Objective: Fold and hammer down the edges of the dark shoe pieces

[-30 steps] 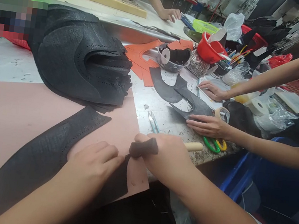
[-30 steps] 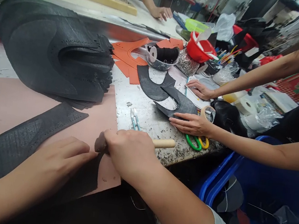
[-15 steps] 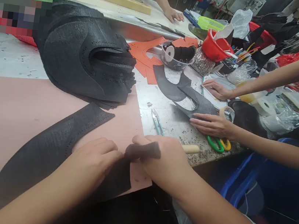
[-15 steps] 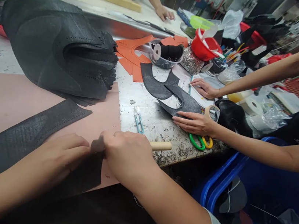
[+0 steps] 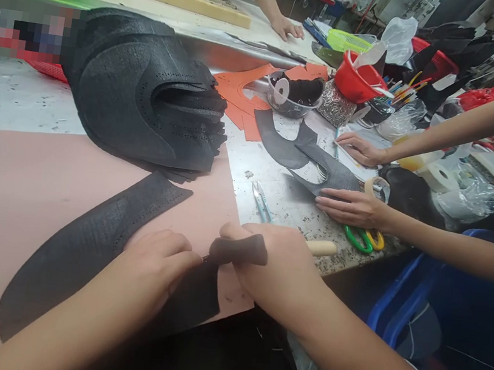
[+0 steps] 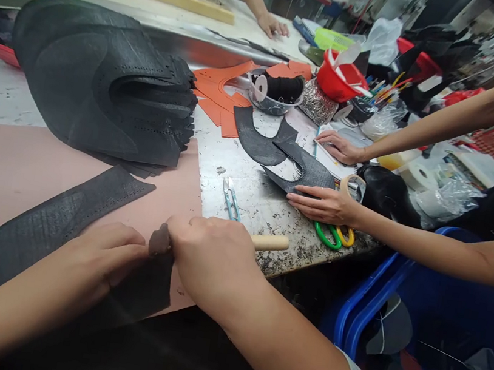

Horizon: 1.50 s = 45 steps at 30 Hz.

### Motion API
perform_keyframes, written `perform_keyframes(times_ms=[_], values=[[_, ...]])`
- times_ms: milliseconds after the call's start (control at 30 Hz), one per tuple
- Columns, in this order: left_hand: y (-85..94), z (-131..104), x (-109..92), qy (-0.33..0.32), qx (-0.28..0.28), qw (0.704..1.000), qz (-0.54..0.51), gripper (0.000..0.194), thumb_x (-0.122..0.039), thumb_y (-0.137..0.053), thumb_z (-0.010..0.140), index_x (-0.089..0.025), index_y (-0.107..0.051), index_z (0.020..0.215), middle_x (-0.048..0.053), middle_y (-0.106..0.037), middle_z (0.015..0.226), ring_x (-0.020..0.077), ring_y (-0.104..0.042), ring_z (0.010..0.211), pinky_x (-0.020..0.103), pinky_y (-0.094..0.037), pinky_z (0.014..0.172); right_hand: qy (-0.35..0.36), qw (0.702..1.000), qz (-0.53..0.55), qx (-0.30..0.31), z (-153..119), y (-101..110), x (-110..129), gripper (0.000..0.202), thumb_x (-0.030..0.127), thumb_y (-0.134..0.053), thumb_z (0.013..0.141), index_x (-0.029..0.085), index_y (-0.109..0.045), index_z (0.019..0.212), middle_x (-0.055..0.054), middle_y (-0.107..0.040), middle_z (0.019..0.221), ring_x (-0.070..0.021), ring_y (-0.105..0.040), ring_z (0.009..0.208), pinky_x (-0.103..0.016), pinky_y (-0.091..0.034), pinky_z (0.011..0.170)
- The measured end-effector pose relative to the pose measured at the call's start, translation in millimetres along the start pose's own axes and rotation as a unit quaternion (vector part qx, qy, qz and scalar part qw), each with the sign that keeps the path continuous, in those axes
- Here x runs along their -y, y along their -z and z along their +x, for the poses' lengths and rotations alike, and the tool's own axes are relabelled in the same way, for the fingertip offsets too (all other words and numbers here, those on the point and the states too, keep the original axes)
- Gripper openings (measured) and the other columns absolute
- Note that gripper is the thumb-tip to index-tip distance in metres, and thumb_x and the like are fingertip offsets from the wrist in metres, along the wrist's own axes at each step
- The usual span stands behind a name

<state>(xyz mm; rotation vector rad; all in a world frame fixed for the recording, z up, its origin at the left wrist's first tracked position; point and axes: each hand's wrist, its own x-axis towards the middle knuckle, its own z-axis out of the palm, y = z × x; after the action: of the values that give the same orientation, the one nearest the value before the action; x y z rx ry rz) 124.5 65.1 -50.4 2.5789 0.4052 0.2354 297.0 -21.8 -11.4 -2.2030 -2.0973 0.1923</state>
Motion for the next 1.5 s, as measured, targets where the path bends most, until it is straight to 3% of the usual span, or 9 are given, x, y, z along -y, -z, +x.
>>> perform_keyframes(times_ms=[100,233,400,533,900,1033,1200,1367,1500], values=[[0.0,0,1,0.002,-0.006,1.0,-0.023,0.028,-0.01,-0.035,0.086,-0.017,-0.06,0.076,0.002,-0.051,0.07,0.0146,-0.047,0.067,0.026,-0.038,0.061,-0.006,0.999,0.024,0.02,1,0,0,0.011,0.012,-0.052,0.076,0.021,-0.058,0.074,0.002,-0.06,0.06,-0.0112,-0.05,0.05,-0.026,-0.015,0.047],[0.5,-3,2,-0.003,-0.003,1.0,-0.005,0.028,-0.013,-0.036,0.087,-0.02,-0.062,0.085,0.002,-0.053,0.074,0.0156,-0.048,0.069,0.027,-0.038,0.06,-0.003,1.0,-0.003,0.009,2,2,0,0.012,0.013,-0.05,0.079,0.021,-0.058,0.074,0.002,-0.059,0.058,-0.0122,-0.051,0.05,-0.027,-0.015,0.047],[0.3,-6,3,0.018,-0.015,0.999,-0.047,0.028,-0.017,-0.036,0.09,-0.019,-0.059,0.075,0.0,-0.053,0.072,0.0136,-0.049,0.069,0.024,-0.04,0.064,0.016,1.0,0.001,0.021,1,-2,4,0.009,0.014,-0.051,0.077,0.021,-0.055,0.073,0.002,-0.06,0.061,-0.0127,-0.051,0.049,-0.027,-0.016,0.046],[1.3,-8,2,0.019,-0.01,0.999,-0.039,0.026,-0.016,-0.038,0.089,-0.022,-0.062,0.085,0.0,-0.054,0.076,0.0141,-0.049,0.07,0.024,-0.039,0.062,0.02,1.0,-0.008,-0.007,1,-4,6,0.012,0.012,-0.051,0.076,0.022,-0.054,0.071,0.003,-0.058,0.058,-0.0133,-0.051,0.048,-0.027,-0.014,0.046],[0.5,-11,3,0.035,-0.034,0.997,-0.052,0.029,-0.016,-0.035,0.09,-0.018,-0.055,0.069,-0.001,-0.051,0.067,0.0121,-0.047,0.065,0.023,-0.038,0.06,0.023,1.0,-0.007,0.007,3,-1,11,0.012,0.013,-0.049,0.078,0.021,-0.054,0.072,0.002,-0.059,0.06,-0.0126,-0.052,0.05,-0.028,-0.013,0.046],[-0.3,-14,2,0.003,-0.066,0.998,-0.019,0.03,-0.015,-0.035,0.09,-0.018,-0.059,0.073,0.001,-0.053,0.071,0.0135,-0.049,0.068,0.024,-0.039,0.061,0.026,0.999,0.0,0.039,4,0,14,0.013,0.014,-0.049,0.079,0.021,-0.055,0.07,0.002,-0.058,0.057,-0.0123,-0.05,0.048,-0.027,-0.014,0.046],[-0.3,-16,2,-0.011,-0.07,0.997,0.001,0.031,-0.01,-0.033,0.088,-0.019,-0.06,0.075,0.001,-0.051,0.069,0.0135,-0.047,0.066,0.023,-0.038,0.058,0.027,1.0,0.011,0.001,5,-3,18,0.014,0.012,-0.048,0.079,0.021,-0.057,0.074,0.001,-0.059,0.059,-0.0129,-0.049,0.049,-0.027,-0.015,0.046],[-2.2,-17,7,-0.026,-0.079,0.996,-0.022,0.024,-0.012,-0.039,0.089,-0.019,-0.061,0.085,0.001,-0.055,0.077,0.0132,-0.05,0.072,0.024,-0.042,0.064,-0.049,0.996,0.075,-0.022,-16,-4,-1,0.016,0.015,-0.048,0.079,0.022,-0.061,0.073,0.001,-0.063,0.062,-0.014,-0.055,0.055,-0.023,-0.029,0.049],[-4.5,-18,10,-0.03,-0.086,0.995,-0.031,0.024,-0.011,-0.038,0.089,-0.018,-0.061,0.085,0.002,-0.055,0.076,0.0137,-0.051,0.071,0.024,-0.043,0.063,-0.085,0.975,0.182,-0.091,-51,-7,-18,0.026,0.015,-0.041,0.082,0.023,-0.065,0.089,0.0,-0.07,0.082,-0.016,-0.064,0.075,-0.025,-0.046,0.067]])
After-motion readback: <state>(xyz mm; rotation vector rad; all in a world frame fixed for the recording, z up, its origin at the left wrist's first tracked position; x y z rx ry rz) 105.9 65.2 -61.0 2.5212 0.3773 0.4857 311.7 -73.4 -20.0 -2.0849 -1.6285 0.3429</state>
